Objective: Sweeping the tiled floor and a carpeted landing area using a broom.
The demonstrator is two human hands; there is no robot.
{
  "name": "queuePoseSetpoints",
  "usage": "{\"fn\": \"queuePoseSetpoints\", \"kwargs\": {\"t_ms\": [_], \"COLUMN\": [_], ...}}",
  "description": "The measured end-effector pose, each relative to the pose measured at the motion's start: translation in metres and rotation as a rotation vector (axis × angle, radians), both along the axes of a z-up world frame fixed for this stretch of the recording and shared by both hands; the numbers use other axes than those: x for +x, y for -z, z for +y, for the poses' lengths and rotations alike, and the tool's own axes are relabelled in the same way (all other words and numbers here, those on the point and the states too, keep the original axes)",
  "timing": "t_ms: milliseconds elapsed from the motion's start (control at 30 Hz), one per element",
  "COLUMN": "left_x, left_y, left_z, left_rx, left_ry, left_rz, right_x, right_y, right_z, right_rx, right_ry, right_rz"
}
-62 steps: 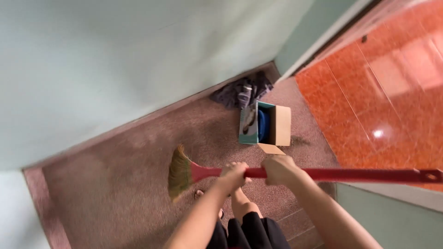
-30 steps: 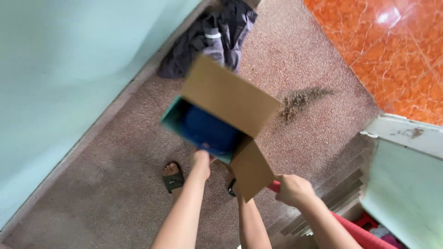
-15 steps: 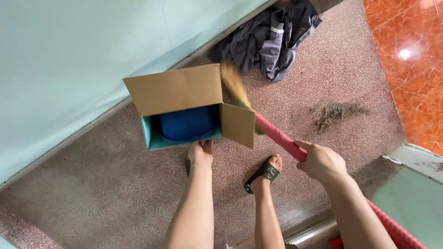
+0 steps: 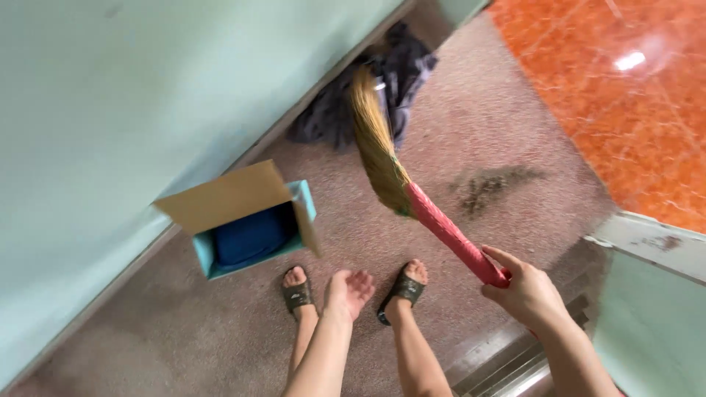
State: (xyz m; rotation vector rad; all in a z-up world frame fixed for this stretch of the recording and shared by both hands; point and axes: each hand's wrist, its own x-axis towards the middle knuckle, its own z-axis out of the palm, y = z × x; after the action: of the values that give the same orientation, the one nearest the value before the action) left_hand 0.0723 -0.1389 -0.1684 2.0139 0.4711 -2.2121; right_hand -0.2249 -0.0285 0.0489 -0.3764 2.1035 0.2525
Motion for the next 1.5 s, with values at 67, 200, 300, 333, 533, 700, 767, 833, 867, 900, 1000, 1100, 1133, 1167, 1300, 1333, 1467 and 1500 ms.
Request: {"fn": "queuePoseSetpoints", "kwargs": {"t_ms": [67,200,300,333,533,700,767,833,867,900,1000,1100,1133,1167,1300,1333,1467,1500], "left_x": [-0.068,-0.159,-0.217,-0.23,-0.315,-0.343,-0.342,-0.326,-0.322,-0.328,-0.328,-0.31,-0.305,-0.301,-0.289,-0.279,-0.289,-0.298], "left_y": [-0.015,0.087,0.095,0.089,0.125,0.187,0.204,0.222,0.228,0.2,0.122,0.065,0.039,0.011,-0.126,-0.139,-0.228,-0.231], "left_z": [-0.011,-0.066,-0.153,-0.177,-0.27,-0.308,-0.309,-0.3,-0.297,-0.285,-0.252,-0.239,-0.241,-0.241,-0.256,-0.261,-0.248,-0.25], "left_rx": [-0.346,-0.924,-1.169,-1.251,-1.394,-1.24,-0.928,-0.862,-0.795,-0.796,-0.777,-1.17,-1.268,-1.364,-1.639,-1.659,-1.692,-1.697], "left_ry": [0.48,0.814,1.251,1.412,1.896,2.109,2.162,2.278,2.386,2.385,2.356,1.987,1.906,1.821,1.597,1.573,1.459,1.452], "left_rz": [0.024,-0.167,-0.421,-0.5,-0.53,-0.434,-0.394,-0.38,-0.37,-0.362,-0.313,-0.291,-0.242,-0.195,-0.096,-0.113,-0.165,-0.172], "right_x": [-0.039,-0.104,-0.131,-0.131,-0.135,-0.16,-0.174,-0.177,-0.18,-0.178,-0.174,-0.186,-0.193,-0.201,-0.22,-0.222,-0.263,-0.282], "right_y": [-0.008,0.004,0.043,0.058,0.153,0.165,0.15,0.155,0.155,0.147,0.108,0.059,0.044,0.027,0.013,-0.004,-0.033,-0.032], "right_z": [0.02,0.052,0.049,0.047,0.007,-0.038,-0.05,-0.037,-0.031,-0.021,0.008,0.026,0.031,0.037,0.07,0.06,0.059,0.056], "right_rx": [-0.1,-0.089,-0.105,-0.114,-0.097,-0.028,-0.015,-0.012,-0.013,-0.009,0.013,0.079,0.089,0.097,0.052,0.05,-0.064,-0.071], "right_ry": [0.13,0.204,0.231,0.266,0.583,0.606,0.455,0.43,0.399,0.4,0.386,0.336,0.345,0.354,0.328,0.29,0.233,0.227], "right_rz": [0.011,0.015,0.017,-0.002,-0.138,-0.267,-0.324,-0.372,-0.418,-0.414,-0.4,-0.241,-0.194,-0.146,-0.14,-0.076,0.203,0.206]}}
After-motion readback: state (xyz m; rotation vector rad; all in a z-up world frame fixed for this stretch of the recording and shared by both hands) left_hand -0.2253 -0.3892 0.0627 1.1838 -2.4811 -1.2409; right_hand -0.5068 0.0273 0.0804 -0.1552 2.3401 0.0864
